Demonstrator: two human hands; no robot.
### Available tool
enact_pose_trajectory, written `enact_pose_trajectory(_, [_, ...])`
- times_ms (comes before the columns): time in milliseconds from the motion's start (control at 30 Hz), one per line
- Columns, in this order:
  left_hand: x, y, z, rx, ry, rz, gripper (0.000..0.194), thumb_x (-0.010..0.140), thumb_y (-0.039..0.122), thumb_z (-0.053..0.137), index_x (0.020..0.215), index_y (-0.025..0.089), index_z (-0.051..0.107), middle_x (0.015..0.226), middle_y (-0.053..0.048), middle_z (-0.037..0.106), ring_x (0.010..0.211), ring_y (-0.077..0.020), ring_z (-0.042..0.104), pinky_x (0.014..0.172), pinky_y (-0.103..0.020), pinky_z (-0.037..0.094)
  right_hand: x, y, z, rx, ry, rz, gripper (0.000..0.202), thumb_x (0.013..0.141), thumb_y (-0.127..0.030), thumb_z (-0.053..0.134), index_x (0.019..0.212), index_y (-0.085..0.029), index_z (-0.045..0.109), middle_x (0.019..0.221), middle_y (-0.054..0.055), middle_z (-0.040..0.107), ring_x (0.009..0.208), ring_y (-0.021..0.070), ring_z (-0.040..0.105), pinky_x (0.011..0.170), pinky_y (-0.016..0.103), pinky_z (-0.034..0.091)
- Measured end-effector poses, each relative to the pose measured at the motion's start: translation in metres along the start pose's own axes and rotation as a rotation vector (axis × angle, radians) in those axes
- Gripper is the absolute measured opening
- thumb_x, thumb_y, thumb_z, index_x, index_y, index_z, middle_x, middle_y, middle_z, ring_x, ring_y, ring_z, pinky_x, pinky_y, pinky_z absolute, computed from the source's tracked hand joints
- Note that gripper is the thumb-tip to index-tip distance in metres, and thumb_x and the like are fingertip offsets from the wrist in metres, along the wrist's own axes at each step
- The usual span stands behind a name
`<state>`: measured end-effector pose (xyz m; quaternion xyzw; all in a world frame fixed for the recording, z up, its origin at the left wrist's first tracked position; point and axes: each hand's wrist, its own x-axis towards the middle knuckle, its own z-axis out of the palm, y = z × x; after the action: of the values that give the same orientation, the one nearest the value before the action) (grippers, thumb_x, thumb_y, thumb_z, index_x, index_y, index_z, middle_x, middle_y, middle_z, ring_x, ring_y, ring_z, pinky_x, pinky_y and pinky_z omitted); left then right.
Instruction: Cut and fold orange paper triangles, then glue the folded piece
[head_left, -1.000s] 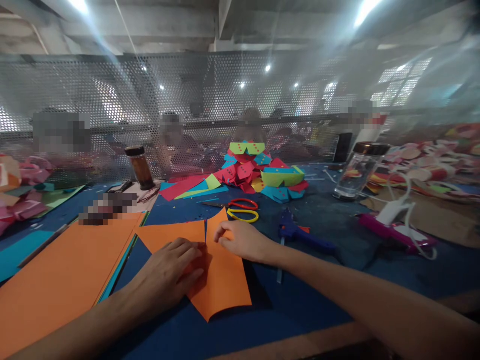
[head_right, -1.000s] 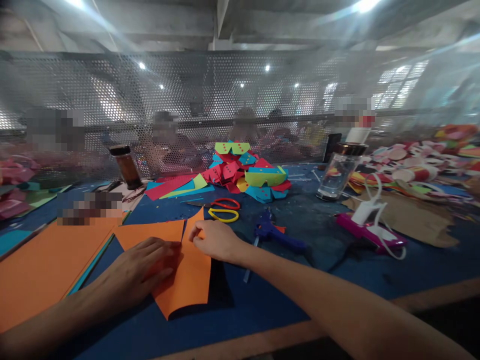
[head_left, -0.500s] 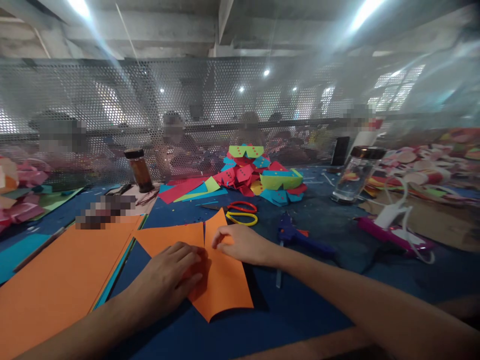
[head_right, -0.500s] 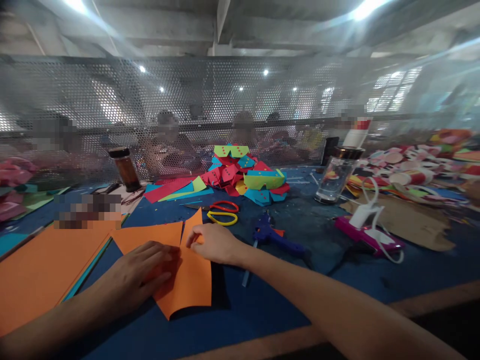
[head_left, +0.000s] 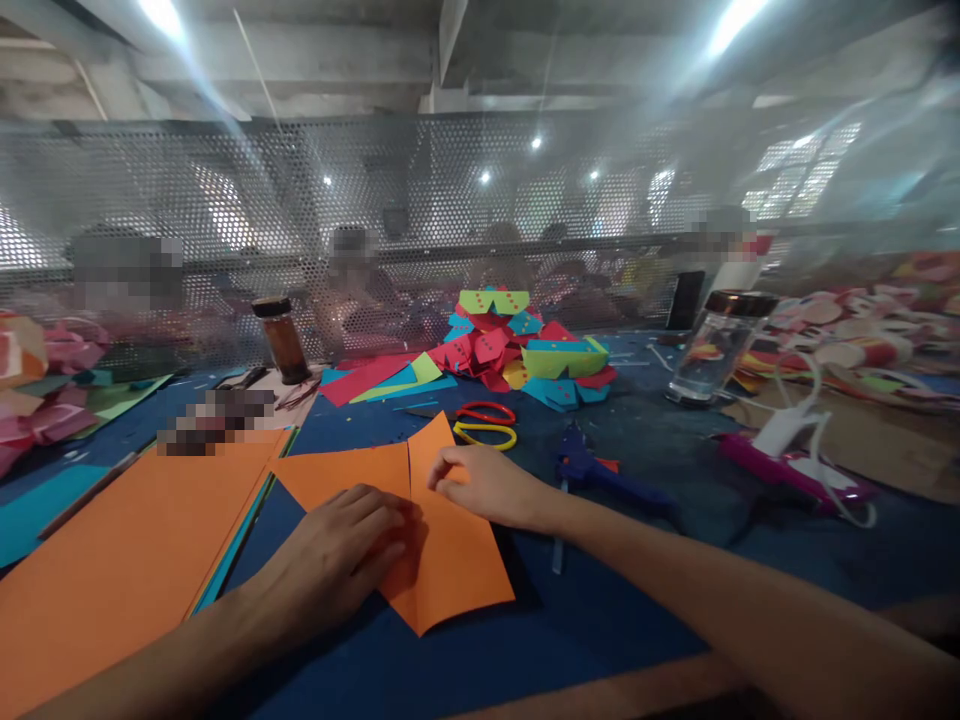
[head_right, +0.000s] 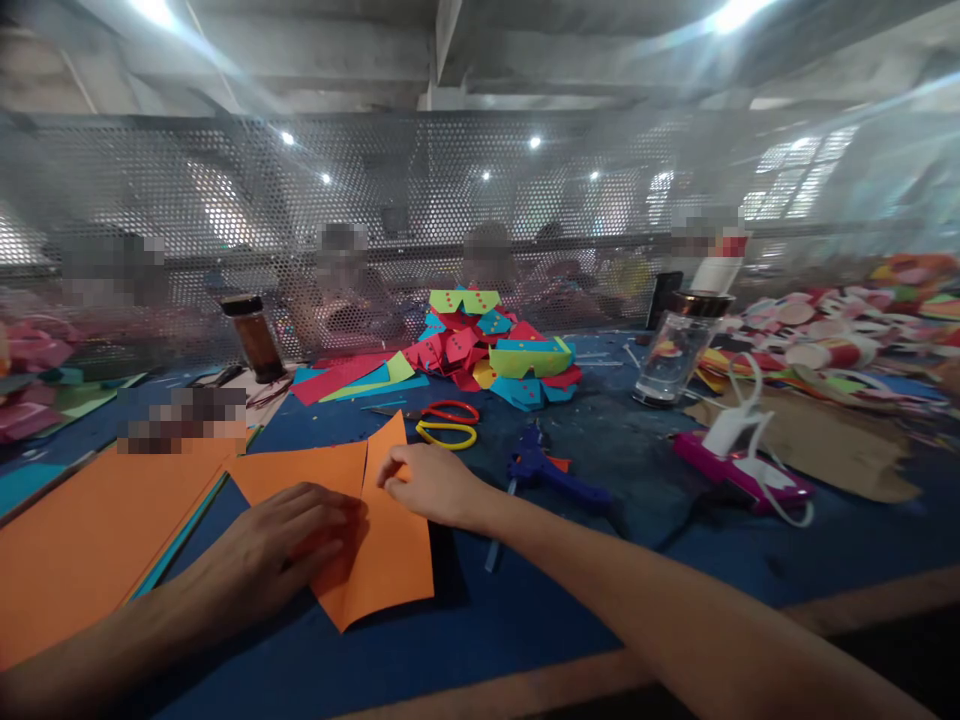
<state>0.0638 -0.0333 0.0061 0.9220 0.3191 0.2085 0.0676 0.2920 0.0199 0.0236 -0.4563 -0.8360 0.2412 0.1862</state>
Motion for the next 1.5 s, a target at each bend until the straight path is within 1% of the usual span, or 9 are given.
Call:
enact_pose_trajectory(100, [-0.001, 0.000, 0.001, -0.003, -0.001, 0.012, 0.025, 0.095, 0.016, 0.047, 0.118, 0.024, 0.055, 0.119, -0.004, 0.066, 0.106, -0.0210, 0.059, 0.088, -0.039, 0.053, -0.001, 0.000, -0.003, 0.001, -0.005, -0.006, 0.017, 0.083, -0.022, 0.057, 0.095, -0.019, 0.069, 0.102, 0.006, 0.072, 0.095, 0.0221, 0.064, 0.082, 0.030, 0.044])
enact_pose_trajectory(200, [-0.001, 0.001, 0.000, 0.001, -0.010, -0.005, 0.023, 0.094, 0.016, 0.048, 0.114, 0.023, 0.057, 0.117, -0.006, 0.066, 0.104, -0.0220, 0.060, 0.086, -0.040, 0.053, -0.004, -0.003, -0.009, 0.009, -0.062, -0.026, 0.018, 0.082, -0.025, 0.061, 0.097, -0.020, 0.070, 0.104, 0.004, 0.072, 0.096, 0.0217, 0.065, 0.081, 0.029, 0.045])
enact_pose_trajectory(333, [0.000, 0.001, -0.001, -0.008, -0.010, -0.001, 0.020, 0.094, 0.018, 0.049, 0.111, 0.022, 0.058, 0.115, -0.007, 0.066, 0.104, -0.0228, 0.059, 0.086, -0.040, 0.053, -0.006, -0.006, -0.012, -0.003, -0.116, -0.033, 0.019, 0.079, -0.021, 0.061, 0.095, -0.021, 0.070, 0.102, 0.003, 0.073, 0.094, 0.0219, 0.065, 0.079, 0.028, 0.045])
enact_pose_trajectory(667, [0.000, 0.003, -0.002, 0.020, -0.015, -0.004, 0.018, 0.094, 0.018, 0.048, 0.105, 0.021, 0.061, 0.109, -0.007, 0.067, 0.101, -0.0243, 0.060, 0.082, -0.041, 0.054, -0.006, -0.006, -0.011, -0.030, -0.160, -0.030, 0.021, 0.076, -0.017, 0.058, 0.092, -0.021, 0.071, 0.096, 0.003, 0.074, 0.089, 0.0215, 0.066, 0.073, 0.027, 0.045])
enact_pose_trajectory(833, [0.000, 0.002, -0.002, 0.010, -0.022, 0.007, 0.019, 0.095, 0.017, 0.048, 0.110, 0.021, 0.060, 0.113, -0.007, 0.066, 0.103, -0.0236, 0.059, 0.084, -0.041, 0.053, -0.005, -0.004, -0.010, -0.024, -0.151, -0.031, 0.021, 0.076, -0.017, 0.058, 0.091, -0.021, 0.071, 0.095, 0.003, 0.074, 0.088, 0.0214, 0.066, 0.074, 0.027, 0.045])
enact_pose_trajectory(1000, [0.000, 0.003, -0.001, -0.007, 0.016, 0.035, 0.020, 0.095, 0.017, 0.049, 0.112, 0.021, 0.059, 0.111, -0.007, 0.068, 0.101, -0.0221, 0.061, 0.083, -0.039, 0.054, -0.004, -0.001, -0.010, -0.007, -0.126, -0.033, 0.019, 0.078, -0.020, 0.058, 0.093, -0.019, 0.070, 0.096, 0.004, 0.073, 0.087, 0.0206, 0.066, 0.076, 0.028, 0.045])
enact_pose_trajectory(1133, [0.000, 0.005, -0.003, -0.056, 0.010, 0.083, 0.020, 0.095, 0.014, 0.048, 0.109, 0.022, 0.060, 0.114, -0.006, 0.068, 0.104, -0.0192, 0.061, 0.085, -0.036, 0.054, -0.004, -0.002, -0.013, 0.015, -0.132, -0.050, 0.017, 0.080, -0.021, 0.059, 0.093, -0.019, 0.070, 0.100, 0.004, 0.073, 0.092, 0.0210, 0.065, 0.078, 0.029, 0.045])
enact_pose_trajectory(1233, [0.000, 0.006, -0.004, -0.059, 0.002, 0.070, 0.020, 0.094, 0.015, 0.049, 0.109, 0.022, 0.060, 0.115, -0.006, 0.068, 0.104, -0.0199, 0.062, 0.085, -0.037, 0.054, -0.006, -0.004, -0.015, 0.029, -0.153, -0.073, 0.017, 0.079, -0.020, 0.061, 0.093, -0.020, 0.070, 0.101, 0.003, 0.073, 0.094, 0.0207, 0.065, 0.079, 0.028, 0.045])
enact_pose_trajectory(1500, [-0.001, 0.008, -0.005, -0.060, -0.045, 0.048, 0.017, 0.094, 0.014, 0.049, 0.103, 0.022, 0.061, 0.115, -0.005, 0.068, 0.103, -0.0212, 0.060, 0.085, -0.039, 0.053, -0.007, -0.005, -0.016, 0.025, -0.202, -0.088, 0.019, 0.076, -0.016, 0.060, 0.090, -0.021, 0.071, 0.094, 0.001, 0.073, 0.087, 0.0195, 0.065, 0.073, 0.026, 0.044])
